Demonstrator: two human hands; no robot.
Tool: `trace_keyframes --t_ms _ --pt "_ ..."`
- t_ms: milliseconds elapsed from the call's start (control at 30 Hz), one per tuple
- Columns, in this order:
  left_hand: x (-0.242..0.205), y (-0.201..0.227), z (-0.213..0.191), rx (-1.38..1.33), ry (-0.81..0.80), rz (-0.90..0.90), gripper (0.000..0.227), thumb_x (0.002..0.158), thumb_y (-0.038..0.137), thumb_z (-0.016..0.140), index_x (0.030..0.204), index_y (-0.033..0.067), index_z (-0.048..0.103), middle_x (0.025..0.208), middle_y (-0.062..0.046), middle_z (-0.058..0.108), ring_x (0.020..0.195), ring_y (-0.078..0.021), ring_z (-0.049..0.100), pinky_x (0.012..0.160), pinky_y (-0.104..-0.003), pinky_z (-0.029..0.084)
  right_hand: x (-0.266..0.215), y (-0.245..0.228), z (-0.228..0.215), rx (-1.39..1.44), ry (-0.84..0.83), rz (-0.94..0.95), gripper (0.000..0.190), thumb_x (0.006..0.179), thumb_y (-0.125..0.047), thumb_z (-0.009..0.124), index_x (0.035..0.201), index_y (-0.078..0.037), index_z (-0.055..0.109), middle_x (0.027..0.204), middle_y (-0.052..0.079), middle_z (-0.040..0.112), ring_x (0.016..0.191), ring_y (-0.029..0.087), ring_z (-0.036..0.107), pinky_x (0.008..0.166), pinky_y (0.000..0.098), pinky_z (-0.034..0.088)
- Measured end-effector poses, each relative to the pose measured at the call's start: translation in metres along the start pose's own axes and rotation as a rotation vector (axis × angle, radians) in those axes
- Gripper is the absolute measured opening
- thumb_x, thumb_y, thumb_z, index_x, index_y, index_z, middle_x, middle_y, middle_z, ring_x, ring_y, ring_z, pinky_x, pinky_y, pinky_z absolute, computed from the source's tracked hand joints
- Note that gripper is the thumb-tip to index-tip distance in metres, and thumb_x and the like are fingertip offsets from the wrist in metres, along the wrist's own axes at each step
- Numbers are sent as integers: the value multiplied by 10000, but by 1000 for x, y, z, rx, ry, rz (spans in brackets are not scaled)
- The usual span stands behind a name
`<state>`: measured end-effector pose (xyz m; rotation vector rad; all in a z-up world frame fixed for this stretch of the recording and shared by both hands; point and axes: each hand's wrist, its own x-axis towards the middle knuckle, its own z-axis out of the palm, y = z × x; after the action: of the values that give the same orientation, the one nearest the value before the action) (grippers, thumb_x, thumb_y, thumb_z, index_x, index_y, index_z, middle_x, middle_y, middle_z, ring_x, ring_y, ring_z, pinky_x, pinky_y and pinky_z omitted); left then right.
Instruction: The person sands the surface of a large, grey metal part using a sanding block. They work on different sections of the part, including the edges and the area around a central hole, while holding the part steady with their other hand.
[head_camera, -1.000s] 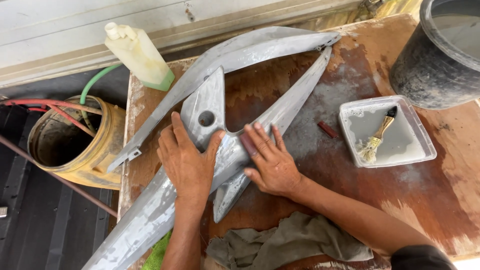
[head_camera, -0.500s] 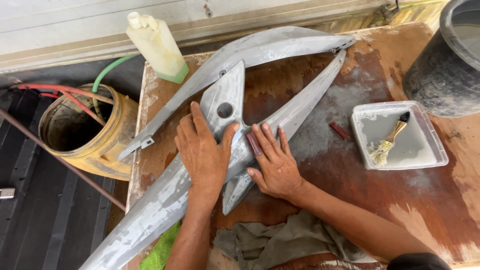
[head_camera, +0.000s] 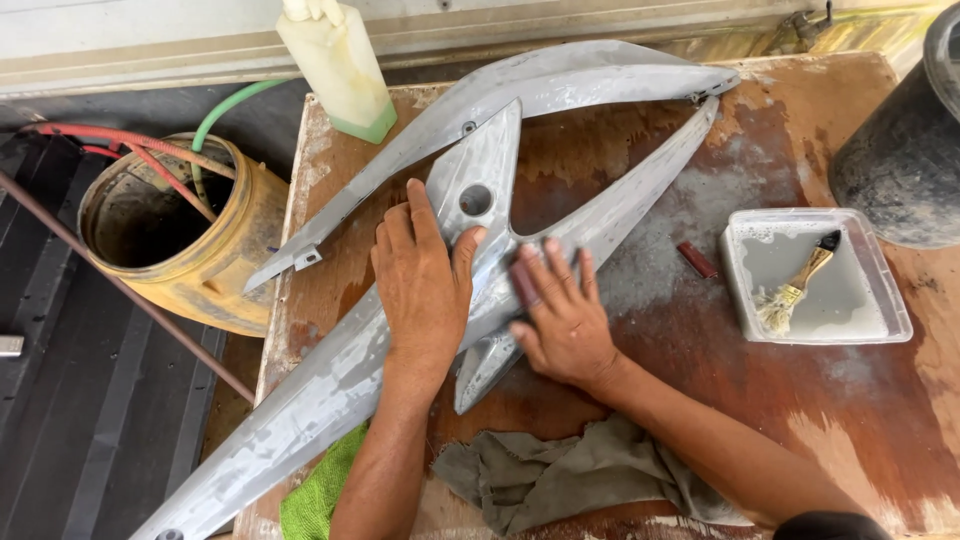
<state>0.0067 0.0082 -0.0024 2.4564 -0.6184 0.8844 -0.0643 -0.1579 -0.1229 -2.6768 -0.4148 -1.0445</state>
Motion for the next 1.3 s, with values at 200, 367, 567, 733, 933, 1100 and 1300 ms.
trace_keyframes --t_ms 200,367,567,733,933,1100,1300 --pt "0 -1 1 20 12 7 734 982 485 617 1428 -83 486 1069 -167 528 895 -337 576 718 -430 464 0 -23 -6 9 -37 -79 691 1053 -568 237 1547 -118 411 1648 135 325 1540 408 198 1210 658 10" --pt "0 -4 3 23 -20 -7 737 981 478 622 1446 -73 471 1072 -152 516 893 -314 568 721 -411 462 0 -11 -5 -2 -31 -59 658 1058 -530 266 1571 -132 372 1654 119 312 1540 389 193 1216 638 18" --pt "-1 -8 7 10 -30 -16 727 987 471 632 1446 -71 475 1081 -156 529 893 -312 579 721 -402 467 2 -26 -14 7 -27 -83 657 1058 -547 267 1559 -143 399 1644 114 338 1535 401 211 1211 649 29" --pt "1 -9 1 -27 -58 -26 719 981 444 636 1445 -79 469 1082 -173 529 902 -339 583 730 -433 474 2 -11 -5 -26 -49 -119 684 1046 -585 193 1541 -171 419 1647 83 334 1528 391 211 1212 659 22" --pt "1 -11 1 -82 -83 -45 732 957 446 678 1435 -75 485 1082 -183 549 909 -352 604 732 -444 492 -1 -28 -3 -28 -26 -117 671 1056 -561 230 1570 -155 376 1653 101 315 1533 411 178 1203 673 13" --pt "2 -10 -1 -96 -81 -59 726 953 443 689 1431 -67 493 1052 -163 539 895 -340 603 739 -433 497 1 -13 2 -17 -62 -32 721 1039 -590 194 1585 -137 325 1679 101 244 1538 386 155 1219 622 -16" --pt "1 -10 0 -85 -62 -48 717 957 449 689 1426 -62 507 1043 -160 544 895 -333 613 742 -429 499 10 -16 -7 -2 -45 -6 713 1056 -564 178 1598 -115 297 1683 137 215 1550 395 89 1218 608 -43"
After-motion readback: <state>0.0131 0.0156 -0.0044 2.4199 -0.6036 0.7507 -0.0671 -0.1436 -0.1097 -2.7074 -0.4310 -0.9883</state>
